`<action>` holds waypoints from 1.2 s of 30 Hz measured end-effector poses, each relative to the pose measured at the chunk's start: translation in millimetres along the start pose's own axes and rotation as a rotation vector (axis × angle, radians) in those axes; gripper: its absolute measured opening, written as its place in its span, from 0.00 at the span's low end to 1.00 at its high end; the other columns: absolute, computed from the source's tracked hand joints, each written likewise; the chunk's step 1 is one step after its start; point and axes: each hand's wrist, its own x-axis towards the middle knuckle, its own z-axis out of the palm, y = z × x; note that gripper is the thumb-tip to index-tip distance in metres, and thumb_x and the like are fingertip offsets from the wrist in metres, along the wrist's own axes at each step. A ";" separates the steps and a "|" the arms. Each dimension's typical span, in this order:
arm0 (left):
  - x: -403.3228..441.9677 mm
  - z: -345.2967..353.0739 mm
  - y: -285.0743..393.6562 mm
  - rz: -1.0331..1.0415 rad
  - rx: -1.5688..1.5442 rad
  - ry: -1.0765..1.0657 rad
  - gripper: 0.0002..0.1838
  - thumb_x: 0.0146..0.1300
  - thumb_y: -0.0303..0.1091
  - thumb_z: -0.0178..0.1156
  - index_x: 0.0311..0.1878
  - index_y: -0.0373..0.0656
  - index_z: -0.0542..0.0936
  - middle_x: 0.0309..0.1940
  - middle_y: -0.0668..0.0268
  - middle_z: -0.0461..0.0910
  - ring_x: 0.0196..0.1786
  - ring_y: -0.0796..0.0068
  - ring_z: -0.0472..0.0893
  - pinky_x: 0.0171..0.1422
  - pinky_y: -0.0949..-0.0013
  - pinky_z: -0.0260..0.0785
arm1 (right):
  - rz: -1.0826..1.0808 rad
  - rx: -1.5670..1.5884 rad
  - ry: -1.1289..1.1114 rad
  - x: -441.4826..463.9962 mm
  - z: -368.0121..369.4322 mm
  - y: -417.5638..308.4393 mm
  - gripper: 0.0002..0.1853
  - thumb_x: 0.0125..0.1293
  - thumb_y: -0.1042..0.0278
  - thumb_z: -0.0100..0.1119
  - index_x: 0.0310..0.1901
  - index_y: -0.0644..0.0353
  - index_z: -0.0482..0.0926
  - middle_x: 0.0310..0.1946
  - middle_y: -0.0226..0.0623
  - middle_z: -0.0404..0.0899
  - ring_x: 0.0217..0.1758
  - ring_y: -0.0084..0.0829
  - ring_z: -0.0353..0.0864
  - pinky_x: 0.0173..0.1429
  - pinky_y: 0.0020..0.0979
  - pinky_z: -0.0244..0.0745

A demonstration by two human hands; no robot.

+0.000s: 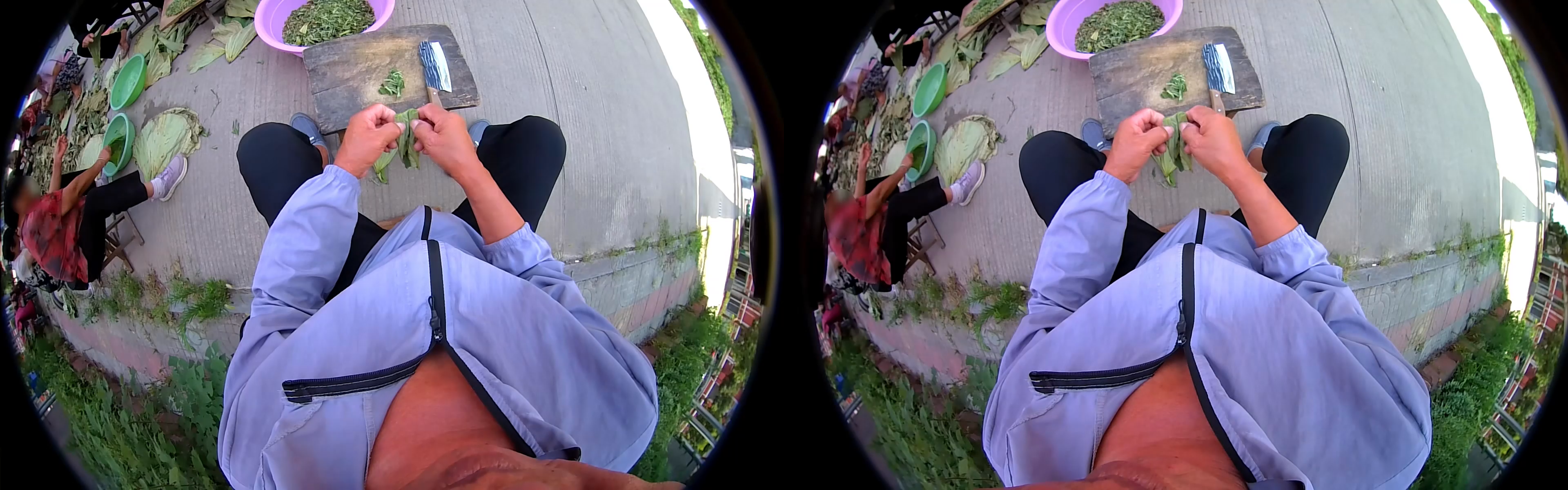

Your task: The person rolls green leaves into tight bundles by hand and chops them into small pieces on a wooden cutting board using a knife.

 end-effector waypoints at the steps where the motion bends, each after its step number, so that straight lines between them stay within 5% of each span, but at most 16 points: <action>1: 0.5 0.5 -0.3 0.000 0.006 0.006 0.06 0.69 0.27 0.68 0.39 0.44 0.79 0.28 0.74 0.79 0.28 0.84 0.77 0.33 0.74 0.69 | -0.066 -0.082 0.043 1.4 3.8 3.3 0.07 0.75 0.71 0.62 0.45 0.67 0.83 0.31 0.36 0.83 0.30 0.23 0.86 0.34 0.31 0.80; 5: 1.7 2.7 -4.1 0.007 0.035 0.030 0.06 0.69 0.27 0.68 0.38 0.43 0.79 0.27 0.74 0.78 0.27 0.85 0.76 0.32 0.74 0.68 | -0.245 -0.301 0.185 -0.2 10.2 6.3 0.07 0.72 0.72 0.61 0.39 0.67 0.79 0.32 0.50 0.82 0.32 0.45 0.88 0.38 0.43 0.80; 8: 3.7 3.1 -9.7 0.027 0.076 0.044 0.06 0.69 0.28 0.69 0.38 0.43 0.79 0.27 0.74 0.78 0.27 0.85 0.77 0.31 0.75 0.68 | -0.227 -0.383 0.210 -1.5 11.5 0.6 0.08 0.68 0.69 0.60 0.39 0.66 0.80 0.39 0.58 0.83 0.45 0.61 0.84 0.51 0.56 0.77; 32: 1.7 5.3 -12.1 0.042 0.072 -0.027 0.06 0.69 0.27 0.69 0.40 0.41 0.79 0.29 0.74 0.78 0.29 0.85 0.77 0.33 0.75 0.69 | -0.195 -0.335 0.192 -1.1 9.1 2.4 0.07 0.65 0.68 0.63 0.40 0.63 0.82 0.39 0.52 0.86 0.43 0.57 0.86 0.48 0.53 0.79; 35: 0.8 5.4 -9.1 0.021 0.016 -0.049 0.06 0.69 0.27 0.69 0.40 0.42 0.79 0.29 0.74 0.78 0.29 0.85 0.76 0.33 0.75 0.69 | -0.183 -0.284 0.180 -0.6 6.3 1.6 0.06 0.66 0.71 0.65 0.38 0.65 0.81 0.29 0.47 0.84 0.32 0.43 0.87 0.38 0.41 0.79; 36: 0.3 5.6 -7.6 0.014 -0.005 -0.055 0.06 0.69 0.27 0.69 0.40 0.42 0.79 0.29 0.74 0.78 0.29 0.85 0.76 0.33 0.75 0.69 | -0.144 -0.254 0.164 -0.4 5.5 2.0 0.06 0.65 0.70 0.65 0.38 0.64 0.82 0.31 0.48 0.84 0.34 0.47 0.86 0.40 0.44 0.79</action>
